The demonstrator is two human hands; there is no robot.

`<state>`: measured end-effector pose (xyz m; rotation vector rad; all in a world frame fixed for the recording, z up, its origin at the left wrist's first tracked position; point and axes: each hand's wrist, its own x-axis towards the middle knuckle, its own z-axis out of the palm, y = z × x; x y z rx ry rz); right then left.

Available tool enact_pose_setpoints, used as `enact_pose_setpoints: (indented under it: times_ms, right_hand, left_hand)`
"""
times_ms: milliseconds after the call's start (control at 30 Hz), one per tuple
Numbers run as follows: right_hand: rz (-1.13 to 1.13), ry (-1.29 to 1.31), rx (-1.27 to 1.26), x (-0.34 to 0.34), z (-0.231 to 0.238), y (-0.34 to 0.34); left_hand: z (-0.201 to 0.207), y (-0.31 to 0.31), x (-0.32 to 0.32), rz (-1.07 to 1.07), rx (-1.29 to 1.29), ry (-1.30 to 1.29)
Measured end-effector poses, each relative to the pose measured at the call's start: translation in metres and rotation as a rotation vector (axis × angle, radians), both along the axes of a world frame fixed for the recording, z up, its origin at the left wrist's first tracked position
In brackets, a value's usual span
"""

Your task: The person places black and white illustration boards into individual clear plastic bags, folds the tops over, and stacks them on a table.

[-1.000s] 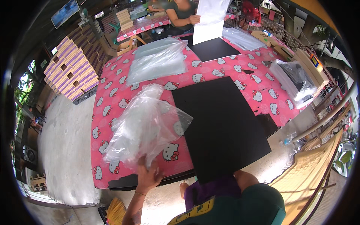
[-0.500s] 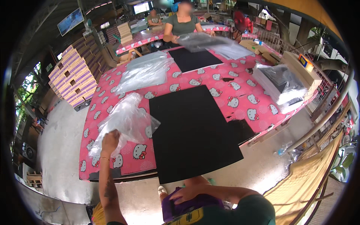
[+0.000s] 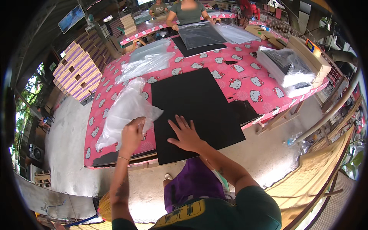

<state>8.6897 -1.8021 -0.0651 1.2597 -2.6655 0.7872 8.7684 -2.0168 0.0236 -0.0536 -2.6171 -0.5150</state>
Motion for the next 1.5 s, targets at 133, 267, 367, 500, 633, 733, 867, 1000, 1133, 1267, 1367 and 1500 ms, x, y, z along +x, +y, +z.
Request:
enact_pose_setpoints:
  times_ms: [133, 267, 367, 500, 633, 733, 867, 1000, 1133, 1267, 1367, 1500]
  right_hand:
    - [0.215, -0.028, -0.607, 0.011, 0.044, -0.024]
    - [0.128, -0.448, -0.803, -0.010, 0.043, -0.027]
    - [0.002, -0.695, -1.156, -0.037, 0.034, -0.012]
    - [-0.030, -0.991, -1.681, -0.054, 0.057, 0.024]
    - [0.174, -0.972, -1.924, -0.112, 0.043, 0.133]
    - [0.016, -0.854, -2.009, -0.116, 0.047, 0.194]
    - [-0.076, -0.599, -1.927, -0.060, 0.090, 0.191]
    - [-0.297, -0.493, -1.667, -0.040, 0.073, 0.175]
    - [-0.272, -0.589, -1.294, -0.005, 0.063, 0.125]
    - [0.296, -0.814, -0.833, 0.030, 0.045, 0.062]
    - [0.352, -0.902, -0.795, 0.046, 0.058, 0.036]
    - [0.383, -1.183, -1.076, 0.043, 0.040, 0.032]
  left_hand:
    - [0.029, 0.067, 0.011, -0.083, 0.251, -0.008]
    - [0.033, 0.051, 0.017, -0.221, 0.332, 0.278]
    - [-0.029, -0.010, 0.012, 0.070, 0.298, 0.186]
    - [-0.126, -0.101, 0.016, 0.612, 0.020, -0.114]
    - [-0.135, -0.105, -0.034, 0.603, 0.048, -0.259]
    - [-0.133, -0.116, -0.061, 0.638, 0.107, -0.280]
    - [-0.119, -0.137, -0.092, 0.590, 0.240, -0.198]
    - [-0.092, -0.131, -0.097, 0.447, 0.272, 0.219]
    - [-0.025, 0.026, -0.054, 0.025, 0.666, 0.519]
    - [0.018, 0.123, 0.038, -0.140, 0.538, 0.483]
    - [0.000, 0.095, 0.052, -0.256, 0.777, 0.145]
    - [-0.014, 0.066, 0.069, -0.168, 0.691, -0.083]
